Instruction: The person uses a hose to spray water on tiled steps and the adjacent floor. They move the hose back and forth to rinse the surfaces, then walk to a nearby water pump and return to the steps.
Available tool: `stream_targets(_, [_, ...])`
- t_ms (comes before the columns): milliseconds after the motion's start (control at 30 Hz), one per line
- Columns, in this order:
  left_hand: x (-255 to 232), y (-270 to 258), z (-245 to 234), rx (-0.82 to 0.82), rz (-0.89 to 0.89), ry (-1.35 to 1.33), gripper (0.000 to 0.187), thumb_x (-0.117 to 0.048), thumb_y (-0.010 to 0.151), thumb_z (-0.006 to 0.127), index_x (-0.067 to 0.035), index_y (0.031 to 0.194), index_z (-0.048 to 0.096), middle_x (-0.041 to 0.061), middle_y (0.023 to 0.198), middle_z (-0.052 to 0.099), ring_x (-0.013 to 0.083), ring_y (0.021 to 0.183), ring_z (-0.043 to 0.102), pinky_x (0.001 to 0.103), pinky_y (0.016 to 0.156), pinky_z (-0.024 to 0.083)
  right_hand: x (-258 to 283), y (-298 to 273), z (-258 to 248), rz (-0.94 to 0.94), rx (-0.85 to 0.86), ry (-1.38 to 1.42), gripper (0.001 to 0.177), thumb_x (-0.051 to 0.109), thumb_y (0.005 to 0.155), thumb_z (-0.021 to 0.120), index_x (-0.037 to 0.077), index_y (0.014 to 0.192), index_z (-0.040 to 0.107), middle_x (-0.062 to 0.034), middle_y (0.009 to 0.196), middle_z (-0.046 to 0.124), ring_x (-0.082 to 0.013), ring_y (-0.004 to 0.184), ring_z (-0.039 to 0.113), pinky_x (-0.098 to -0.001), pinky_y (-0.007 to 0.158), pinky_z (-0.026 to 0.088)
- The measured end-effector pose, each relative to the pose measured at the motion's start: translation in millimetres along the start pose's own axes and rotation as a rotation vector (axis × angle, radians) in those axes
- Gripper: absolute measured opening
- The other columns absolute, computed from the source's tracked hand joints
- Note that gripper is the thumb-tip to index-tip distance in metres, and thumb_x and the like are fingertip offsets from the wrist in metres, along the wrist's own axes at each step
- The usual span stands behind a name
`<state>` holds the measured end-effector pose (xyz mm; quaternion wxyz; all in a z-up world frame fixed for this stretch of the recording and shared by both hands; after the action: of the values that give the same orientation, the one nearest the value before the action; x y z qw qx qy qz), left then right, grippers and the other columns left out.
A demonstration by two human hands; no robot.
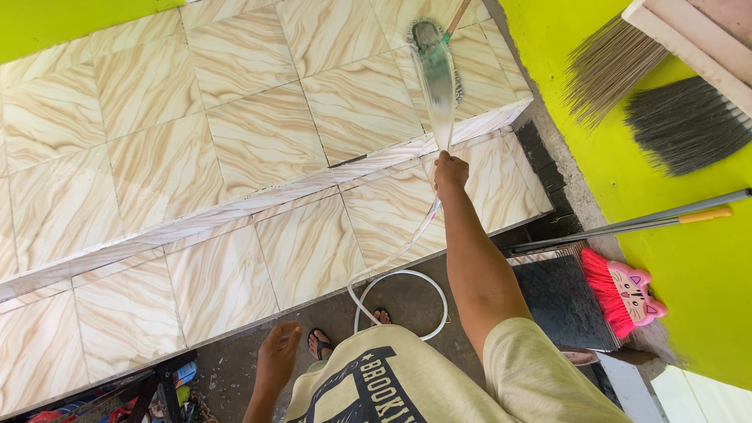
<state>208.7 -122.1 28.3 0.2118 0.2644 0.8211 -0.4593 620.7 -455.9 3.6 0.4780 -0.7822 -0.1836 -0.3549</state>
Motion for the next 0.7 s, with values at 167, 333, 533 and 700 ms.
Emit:
stream_targets(167, [-1.4,-1.7,-0.9,0.013,-0.015,-0.007,0.034,-0.034,0.098,0.061,-0.012,0.120,0.074,0.008,0.125,0.077,0.0250,0.115,0.072,0.041,0.092,0.061,8.5,-13.8,-2.6,-0.003,0.020,-0.015,0.029,0.030,0.094,0.050,0.007,0.083,0.064,-0.0052,0.052,0.042,-0.0186,0.043,0.032,-0.0323,0.043,0.031])
stream_targets(333, [1.0,1.9,1.1,0.002,-0.013,0.001,0.033,-0.035,0.098,0.062,-0.012,0.119,0.075,0.007,0.124,0.077,0.0242,0.114,0.073,0.040,0.091,0.059,9.1,-10.1,0.2,-0.013,0.014,-0.010,0.030,0.030,0.094,0.050,0.007,0.082,0.064,-0.0052,0.052,0.042,-0.0188,0.044,0.032,-0.0321,0.042,0.031])
stream_targets(533, [4.0,4.5,2.8,0.013,-0.001,-0.017,0.031,-0.034,0.098,0.062,-0.013,0.116,0.075,0.007,0.123,0.078,0.0253,0.115,0.073,0.041,0.093,0.059,11.1,-9.1,1.1,-0.018,0.010,-0.048,0.029,0.030,0.095,0.050,0.008,0.081,0.063,-0.0062,0.052,0.044,-0.0203,0.044,0.035,-0.0334,0.043,0.033])
stream_targets(700, [4.2,7.2,3.7,0.007,0.011,0.006,0.031,-0.033,0.098,0.062,-0.012,0.118,0.074,0.008,0.126,0.077,0.0258,0.116,0.073,0.041,0.095,0.061,11.3,-4.9,1.3,-0.032,0.003,-0.042,0.029,0.030,0.093,0.049,0.008,0.080,0.063,-0.0066,0.053,0.045,-0.0211,0.045,0.035,-0.0343,0.043,0.034])
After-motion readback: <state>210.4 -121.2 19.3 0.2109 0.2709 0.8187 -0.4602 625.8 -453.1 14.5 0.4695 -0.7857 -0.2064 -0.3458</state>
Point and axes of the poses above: each hand's wrist, its own y-axis towards the middle knuckle, its own z-axis out of the palm, x = y × z, the point moved 3 cm from there along y, towards the middle knuckle
